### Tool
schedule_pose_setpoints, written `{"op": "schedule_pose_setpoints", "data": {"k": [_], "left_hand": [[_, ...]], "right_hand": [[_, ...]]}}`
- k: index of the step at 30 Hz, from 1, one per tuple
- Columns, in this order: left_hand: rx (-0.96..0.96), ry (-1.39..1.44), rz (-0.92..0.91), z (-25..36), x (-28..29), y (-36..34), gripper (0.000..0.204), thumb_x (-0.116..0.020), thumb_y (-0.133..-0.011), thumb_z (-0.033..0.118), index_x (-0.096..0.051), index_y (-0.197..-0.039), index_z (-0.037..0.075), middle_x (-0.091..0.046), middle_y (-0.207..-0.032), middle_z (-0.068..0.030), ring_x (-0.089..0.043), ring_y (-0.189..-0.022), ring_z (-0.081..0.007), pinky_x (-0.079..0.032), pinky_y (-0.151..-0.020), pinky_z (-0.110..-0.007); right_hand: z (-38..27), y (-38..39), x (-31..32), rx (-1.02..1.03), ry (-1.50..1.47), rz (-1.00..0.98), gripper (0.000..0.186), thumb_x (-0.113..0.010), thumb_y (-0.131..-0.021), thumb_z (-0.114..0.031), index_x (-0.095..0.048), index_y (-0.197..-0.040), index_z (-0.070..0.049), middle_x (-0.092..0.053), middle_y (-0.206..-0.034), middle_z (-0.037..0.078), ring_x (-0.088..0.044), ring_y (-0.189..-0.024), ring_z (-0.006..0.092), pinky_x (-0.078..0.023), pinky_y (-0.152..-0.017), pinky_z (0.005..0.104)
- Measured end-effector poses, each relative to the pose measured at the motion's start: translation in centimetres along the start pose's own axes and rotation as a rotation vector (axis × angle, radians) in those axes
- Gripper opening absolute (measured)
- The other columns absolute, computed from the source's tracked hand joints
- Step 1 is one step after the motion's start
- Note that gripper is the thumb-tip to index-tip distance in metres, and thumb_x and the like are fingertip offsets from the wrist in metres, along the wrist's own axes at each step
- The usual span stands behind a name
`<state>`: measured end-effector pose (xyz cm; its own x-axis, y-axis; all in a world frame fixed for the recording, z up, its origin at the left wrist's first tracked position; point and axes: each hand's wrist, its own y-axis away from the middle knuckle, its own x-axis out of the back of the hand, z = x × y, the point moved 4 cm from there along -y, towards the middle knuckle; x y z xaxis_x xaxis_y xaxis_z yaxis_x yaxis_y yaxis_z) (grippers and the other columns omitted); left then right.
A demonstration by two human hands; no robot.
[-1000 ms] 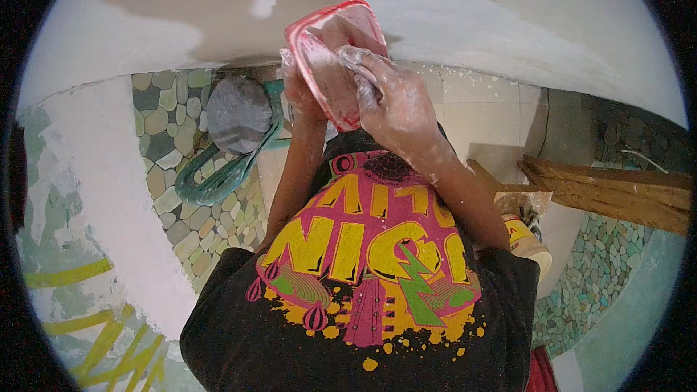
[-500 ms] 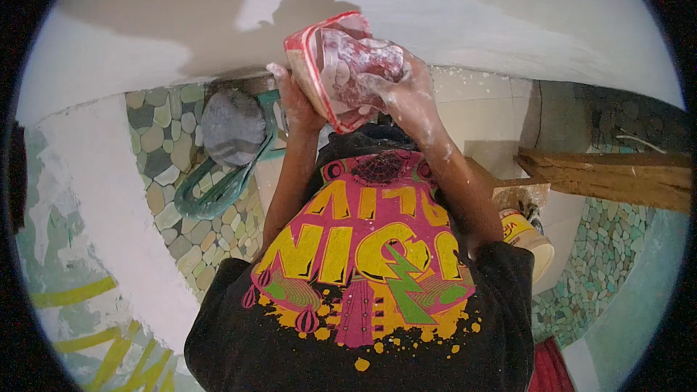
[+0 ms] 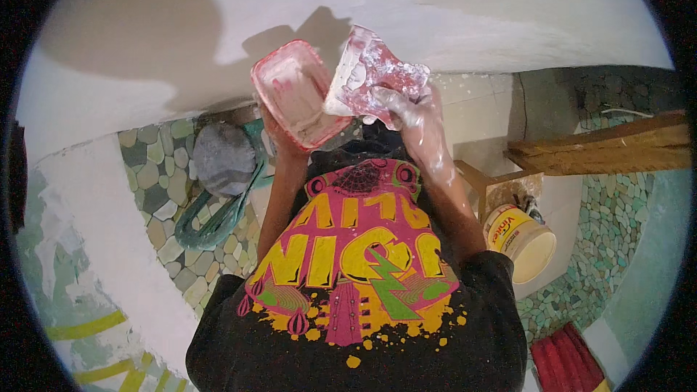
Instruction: Applying plaster or wall filler to repair small holes or imperfections in a wall using a putty knife/spatula.
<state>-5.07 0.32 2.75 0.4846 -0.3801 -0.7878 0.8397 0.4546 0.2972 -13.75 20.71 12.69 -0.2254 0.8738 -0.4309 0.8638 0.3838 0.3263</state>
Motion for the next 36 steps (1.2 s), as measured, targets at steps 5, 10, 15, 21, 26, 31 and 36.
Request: {"op": "schedule_pose_setpoints", "data": {"k": [5, 10, 15, 21, 26, 31, 36], "left_hand": [[-0.098, -0.108, -0.111, 1.0, -2.5, -0.5, 0.082, -0.035, -0.098, 0.071, -0.039, -0.151, 0.008, -0.053, -0.144, -0.0130, -0.055, -0.128, -0.0294, -0.045, -0.110, -0.047], [-0.193, -0.367, -0.157, 1.9, -5.1, -0.3, 0.079, -0.029, -0.102, 0.067, -0.039, -0.149, 0.005, -0.051, -0.143, -0.0157, -0.053, -0.129, -0.0315, -0.043, -0.110, -0.047], [-0.187, -0.297, -0.154, 1.7, -4.9, -0.3, 0.082, -0.028, -0.100, 0.070, -0.038, -0.149, 0.005, -0.051, -0.143, -0.0154, -0.053, -0.129, -0.0320, -0.043, -0.110, -0.048], [-0.207, -0.319, -0.169, 2.1, -4.1, -0.2, 0.088, -0.030, -0.097, 0.076, -0.038, -0.149, 0.005, -0.050, -0.144, -0.0145, -0.052, -0.129, -0.0317, -0.043, -0.110, -0.048], [-0.193, -0.302, -0.205, 1.7, -4.8, 0.0, 0.088, -0.030, -0.097, 0.076, -0.038, -0.149, 0.005, -0.050, -0.144, -0.0144, -0.051, -0.130, -0.0305, -0.043, -0.110, -0.047], [-0.046, -0.163, -0.099, 0.2, -3.4, -0.7, 0.081, -0.031, -0.099, 0.071, -0.041, -0.148, 0.007, -0.050, -0.145, -0.0132, -0.051, -0.132, -0.0290, -0.041, -0.112, -0.048], [0.072, -0.070, -0.028, -1.2, -3.3, -0.7, 0.077, -0.034, -0.100, 0.069, -0.043, -0.147, 0.009, -0.055, -0.141, -0.0130, -0.058, -0.126, -0.0291, -0.049, -0.106, -0.045]], "right_hand": [[-3.4, 2.5, -4.5, 0.434, 0.643, -0.244, 0.030, -0.067, -0.089, -0.001, -0.067, -0.119, 0.002, -0.074, -0.106, 0.012, -0.068, -0.089, 0.0144, -0.055, -0.077, 0.0301], [-3.7, 0.8, -7.5, 0.575, 0.927, -0.343, 0.035, -0.060, -0.085, -0.004, -0.068, -0.119, -0.004, -0.070, -0.107, 0.021, -0.069, -0.090, 0.0393, -0.057, -0.081, 0.0431], [-1.8, -0.5, -7.6, 0.479, 1.053, -0.423, 0.034, -0.061, -0.089, -0.002, -0.067, -0.123, -0.002, -0.072, -0.106, 0.020, -0.072, -0.089, 0.0284, -0.055, -0.079, 0.0355], [0.7, -1.2, -7.2, 0.279, 0.832, -0.393, 0.025, -0.066, -0.093, -0.004, -0.068, -0.117, 0.000, -0.074, -0.100, 0.014, -0.071, -0.088, 0.0203, -0.056, -0.080, 0.0339], [1.3, -1.3, -6.7, 0.089, 0.598, -0.265, 0.021, -0.069, -0.094, -0.006, -0.068, -0.113, 0.002, -0.073, -0.090, 0.007, -0.067, -0.085, 0.0123, -0.056, -0.075, 0.0314], [0.6, -2.4, -3.2, -0.146, 0.375, -0.348, 0.019, -0.070, -0.090, -0.007, -0.069, -0.108, 0.002, -0.069, -0.081, 0.006, -0.066, -0.069, 0.0126, -0.055, -0.064, 0.0277], [2.3, -3.8, 1.6, -0.284, -0.230, -0.324, 0.030, -0.063, -0.092, -0.009, -0.061, -0.120, 0.002, -0.071, -0.104, 0.011, -0.071, -0.079, 0.0179, -0.061, -0.066, 0.0279]]}}
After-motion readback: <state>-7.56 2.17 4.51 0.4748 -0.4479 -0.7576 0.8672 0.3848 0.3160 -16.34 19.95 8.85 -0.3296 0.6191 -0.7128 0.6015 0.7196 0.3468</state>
